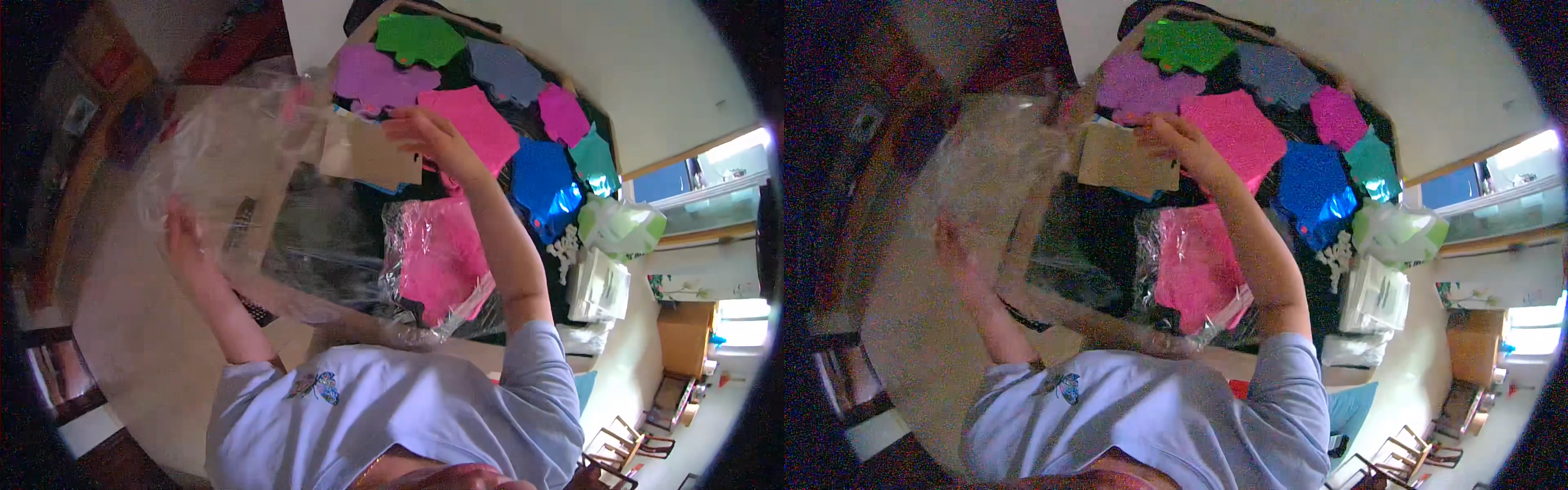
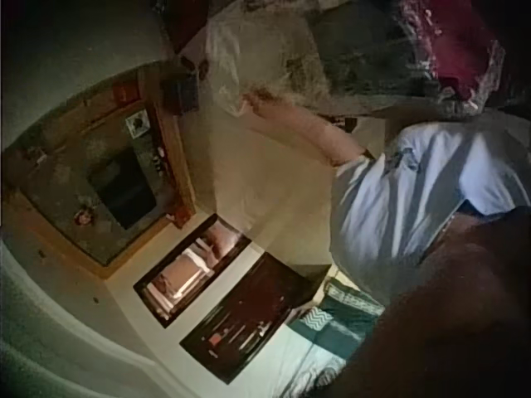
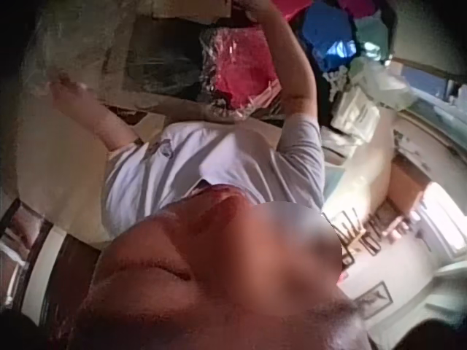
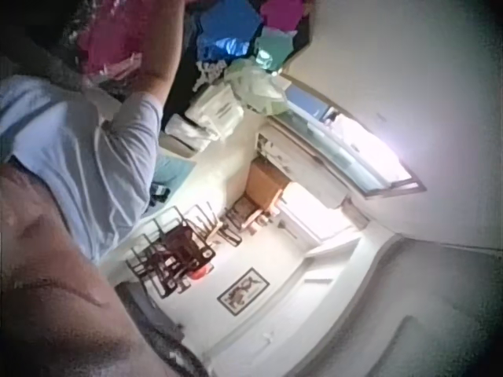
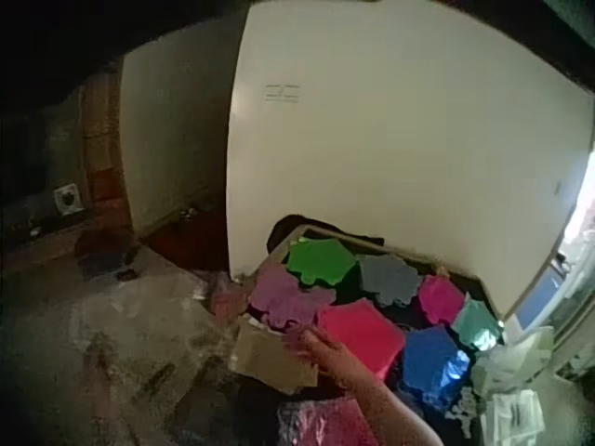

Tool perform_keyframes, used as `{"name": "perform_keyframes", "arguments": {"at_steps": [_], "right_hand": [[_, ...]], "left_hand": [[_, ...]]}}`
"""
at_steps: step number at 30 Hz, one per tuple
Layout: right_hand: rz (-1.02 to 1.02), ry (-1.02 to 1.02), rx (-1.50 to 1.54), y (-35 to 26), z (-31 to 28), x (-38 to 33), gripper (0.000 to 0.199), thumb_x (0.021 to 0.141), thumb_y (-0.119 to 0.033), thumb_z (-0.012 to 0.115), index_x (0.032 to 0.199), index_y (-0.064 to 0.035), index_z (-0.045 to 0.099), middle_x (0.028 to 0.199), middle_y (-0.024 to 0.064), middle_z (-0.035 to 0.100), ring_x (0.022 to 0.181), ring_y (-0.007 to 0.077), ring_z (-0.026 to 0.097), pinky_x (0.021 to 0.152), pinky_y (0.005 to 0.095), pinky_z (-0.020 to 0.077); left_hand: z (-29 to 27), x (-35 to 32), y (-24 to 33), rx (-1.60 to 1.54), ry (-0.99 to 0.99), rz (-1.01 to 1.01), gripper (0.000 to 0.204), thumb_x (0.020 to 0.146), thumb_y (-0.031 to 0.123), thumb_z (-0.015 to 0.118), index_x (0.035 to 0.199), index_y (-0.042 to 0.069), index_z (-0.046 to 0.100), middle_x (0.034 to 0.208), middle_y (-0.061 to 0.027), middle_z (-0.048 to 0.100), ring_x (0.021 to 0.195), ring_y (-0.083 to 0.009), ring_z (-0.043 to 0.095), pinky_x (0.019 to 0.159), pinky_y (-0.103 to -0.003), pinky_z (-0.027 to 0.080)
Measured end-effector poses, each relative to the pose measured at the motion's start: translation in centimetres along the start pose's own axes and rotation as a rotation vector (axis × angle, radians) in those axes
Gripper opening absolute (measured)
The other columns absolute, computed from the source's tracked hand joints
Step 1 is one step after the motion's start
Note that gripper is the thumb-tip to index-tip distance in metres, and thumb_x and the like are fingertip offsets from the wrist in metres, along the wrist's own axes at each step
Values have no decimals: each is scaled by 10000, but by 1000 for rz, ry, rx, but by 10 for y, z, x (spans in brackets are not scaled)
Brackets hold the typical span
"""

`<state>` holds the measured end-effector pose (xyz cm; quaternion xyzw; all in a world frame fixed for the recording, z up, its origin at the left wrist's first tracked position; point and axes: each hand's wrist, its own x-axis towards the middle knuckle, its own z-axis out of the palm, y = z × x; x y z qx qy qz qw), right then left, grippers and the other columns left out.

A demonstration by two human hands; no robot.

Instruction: The person unpacks colorful products from plastic bags by hand, arranging them on a sorting table.

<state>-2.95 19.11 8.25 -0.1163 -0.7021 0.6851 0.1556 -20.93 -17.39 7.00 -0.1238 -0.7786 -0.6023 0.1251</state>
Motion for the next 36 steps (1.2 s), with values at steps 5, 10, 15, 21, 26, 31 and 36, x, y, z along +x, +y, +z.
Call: {"name": "perform_keyframes", "arguments": {"at_steps": [5, 10, 15, 21, 26, 31, 36], "right_hand": [[134, -159, 346, -64, 12, -95, 773, 798, -668, 279, 1302, -83, 286, 1172, 229, 491, 1059, 377, 498, 872, 439, 410], [102, 64, 570, -71, -29, -183, 799, 795, -669, 269, 1333, -80, 237, 1169, 267, 473, 1070, 397, 484, 833, 462, 444], [53, 278, 612, -60, -40, -258, 806, 790, -667, 305, 1333, -76, 231, 1141, 277, 487, 1014, 385, 524, 790, 438, 477], [67, 219, -15, -26, -61, -311, 556, 883, -381, 435, 1297, -42, 285, 1105, 227, 530, 931, 283, 586, 790, 378, 474], [116, 448, 407, -22, -70, -313, 566, 886, -482, 348, 1278, -75, 349, 1051, 183, 576, 843, 219, 609, 719, 294, 487], [162, 435, 372, -30, -75, -313, 515, 866, -325, 487, 1299, -112, 305, 969, 145, 604, 827, 222, 608, 681, 311, 501], [113, 386, 43, -1, -92, -305, 624, 773, -10, 581, 1313, -121, 289, 873, 99, 602, 764, 160, 580, 675, 292, 482]], "left_hand": [[61, -31, 10, -710, -141, -482, 289, 876, 273, 506, 1026, 30, 551, 780, -53, 616, 570, -67, 522, 491, -200, 419], [90, -111, 62, -630, -523, -458, 309, 888, 272, 483, 1076, 30, 520, 763, -85, 610, 543, -103, 553, 428, -216, 426], [92, -176, 69, -715, -706, -533, 324, 892, 304, 465, 1097, 55, 493, 832, -95, 610, 583, -125, 577, 461, -239, 477], [96, -201, 68, -635, -831, -503, 303, 898, 275, 453, 1112, 62, 488, 836, -75, 594, 616, -121, 569, 487, -244, 490], [105, -206, 76, -662, -790, -537, 247, 894, 200, 451, 1095, 61, 481, 846, -77, 588, 618, -120, 565, 483, -249, 494], [115, -215, 63, -676, -805, -496, 255, 869, 121, 483, 1116, 83, 434, 899, -52, 576, 673, -132, 569, 544, -277, 503], [123, -215, 47, -536, -763, -235, 442, 799, 143, 601, 1179, 75, 385, 1008, -81, 545, 876, -180, 529, 777, -333, 439]]}}
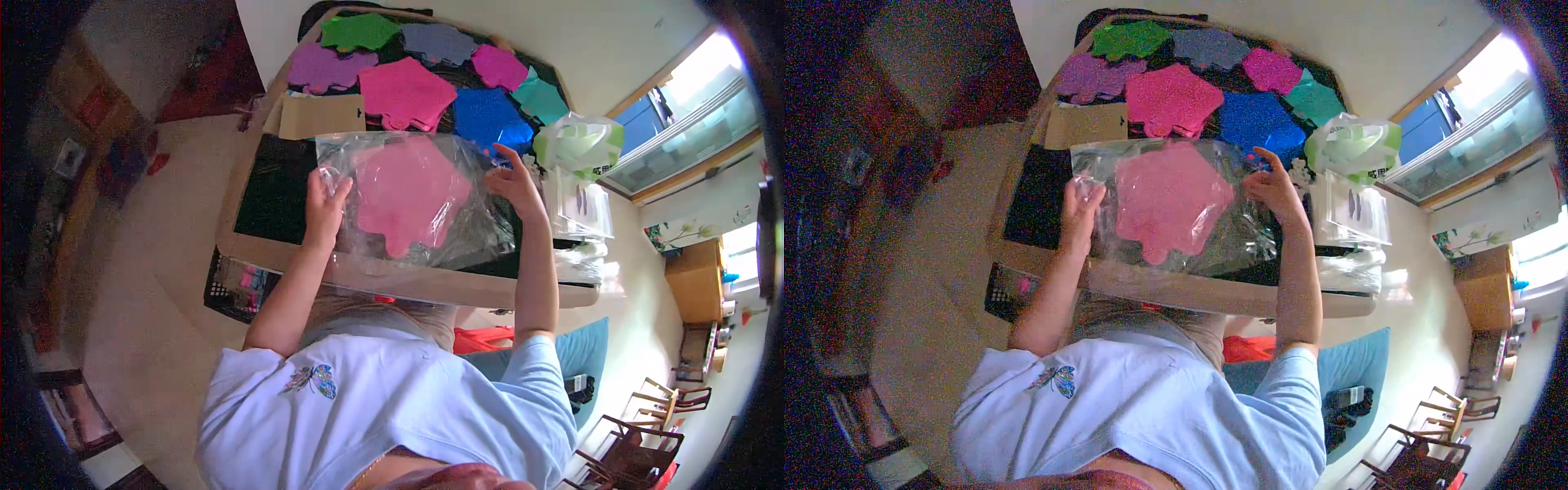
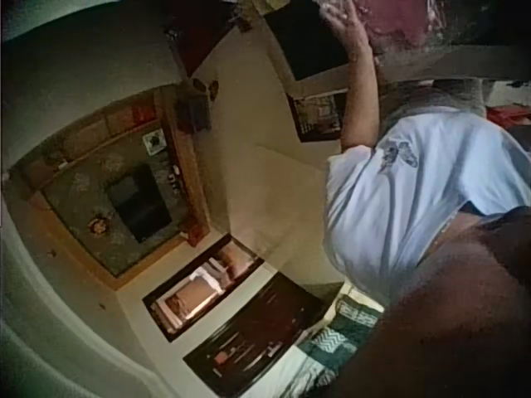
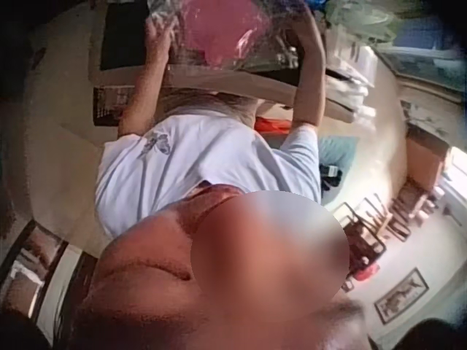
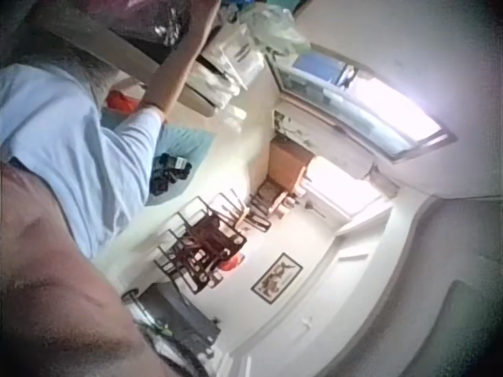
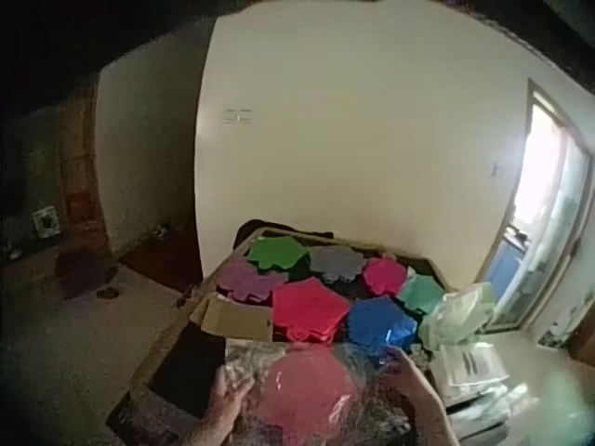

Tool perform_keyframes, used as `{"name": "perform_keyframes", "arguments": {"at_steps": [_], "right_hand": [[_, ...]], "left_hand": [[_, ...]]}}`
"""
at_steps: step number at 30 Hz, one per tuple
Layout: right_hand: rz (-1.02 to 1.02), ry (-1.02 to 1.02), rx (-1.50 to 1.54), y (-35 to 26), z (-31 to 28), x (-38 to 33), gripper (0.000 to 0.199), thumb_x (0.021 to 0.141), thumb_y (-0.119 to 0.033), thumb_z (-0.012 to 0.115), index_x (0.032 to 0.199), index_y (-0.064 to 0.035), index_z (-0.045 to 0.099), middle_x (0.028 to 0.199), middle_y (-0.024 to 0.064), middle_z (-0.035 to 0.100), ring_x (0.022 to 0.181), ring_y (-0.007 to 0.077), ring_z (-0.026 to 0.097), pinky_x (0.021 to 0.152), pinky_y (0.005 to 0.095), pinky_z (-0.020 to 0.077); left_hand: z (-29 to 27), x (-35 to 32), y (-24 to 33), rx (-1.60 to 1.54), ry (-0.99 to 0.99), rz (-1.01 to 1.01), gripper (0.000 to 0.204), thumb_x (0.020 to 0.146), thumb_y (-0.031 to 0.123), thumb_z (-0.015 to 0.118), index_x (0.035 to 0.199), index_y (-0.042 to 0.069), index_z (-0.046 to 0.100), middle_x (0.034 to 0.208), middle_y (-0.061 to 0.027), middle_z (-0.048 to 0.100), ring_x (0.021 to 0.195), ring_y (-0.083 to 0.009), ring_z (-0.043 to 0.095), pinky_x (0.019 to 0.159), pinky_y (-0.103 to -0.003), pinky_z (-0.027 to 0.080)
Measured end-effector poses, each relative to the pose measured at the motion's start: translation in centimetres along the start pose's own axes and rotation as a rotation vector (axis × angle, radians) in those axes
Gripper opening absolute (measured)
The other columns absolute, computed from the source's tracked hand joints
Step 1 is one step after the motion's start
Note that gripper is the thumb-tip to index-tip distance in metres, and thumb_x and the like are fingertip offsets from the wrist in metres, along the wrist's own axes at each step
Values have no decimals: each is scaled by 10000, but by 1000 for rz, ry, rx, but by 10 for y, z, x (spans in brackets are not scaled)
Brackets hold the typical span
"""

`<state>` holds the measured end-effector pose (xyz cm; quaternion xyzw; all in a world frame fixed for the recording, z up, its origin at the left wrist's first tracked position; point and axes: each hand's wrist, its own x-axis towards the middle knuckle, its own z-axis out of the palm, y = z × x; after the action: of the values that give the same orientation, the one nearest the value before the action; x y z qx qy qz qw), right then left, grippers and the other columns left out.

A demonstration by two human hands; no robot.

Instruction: The person unpacks colorful products from plastic bags by hand, arranging them on a sorting table.

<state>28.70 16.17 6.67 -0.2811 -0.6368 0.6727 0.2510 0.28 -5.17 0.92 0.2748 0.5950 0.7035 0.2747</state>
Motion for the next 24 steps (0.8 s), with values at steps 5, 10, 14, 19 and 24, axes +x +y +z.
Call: {"name": "perform_keyframes", "arguments": {"at_steps": [5, 10, 14, 19, 24], "right_hand": [[-36, 115, -279, 31, -15, 30, 666, 721, 39, 603, 1294, -139, 314, 778, 44, 566, 700, 112, 538, 626, 258, 451], [-146, 213, -696, 51, -13, 35, 703, 655, -46, 687, 1261, -112, 336, 747, 45, 547, 680, 156, 529, 624, 283, 443], [-49, 411, -924, 55, 5, 28, 757, 584, -121, 755, 1229, -92, 360, 795, 76, 549, 678, 197, 526, 650, 314, 451], [48, 443, -745, 38, 8, 13, 656, 624, -105, 731, 1189, -60, 401, 789, 67, 568, 697, 166, 547, 625, 279, 453], [161, 134, 5, 5, -1, -17, 271, 749, -59, 635, 996, -15, 534, 810, 55, 608, 710, 142, 575, 622, 257, 463]], "left_hand": [[-14, 4, -21, 308, 147, 159, 635, 740, 163, 677, 1266, 107, 326, 1024, -93, 549, 906, -150, 529, 748, -264, 428], [-16, 0, -13, 45, -54, -270, 574, 752, 194, 667, 1220, 17, 385, 836, -54, 602, 687, -104, 566, 580, -230, 435], [-15, 1, 0, 148, -405, -241, 188, 783, 159, 627, 907, 25, 580, 746, -13, 601, 618, -85, 557, 526, -224, 432], [-14, 5, 14, 122, -366, -194, 107, 782, 73, 600, 852, 44, 524, 783, -48, 621, 617, -106, 580, 507, -219, 444], [-37, 14, 56, -62, -347, -129, 128, 797, 86, 579, 893, 51, 501, 847, -96, 637, 663, -142, 604, 575, -243, 479]]}}
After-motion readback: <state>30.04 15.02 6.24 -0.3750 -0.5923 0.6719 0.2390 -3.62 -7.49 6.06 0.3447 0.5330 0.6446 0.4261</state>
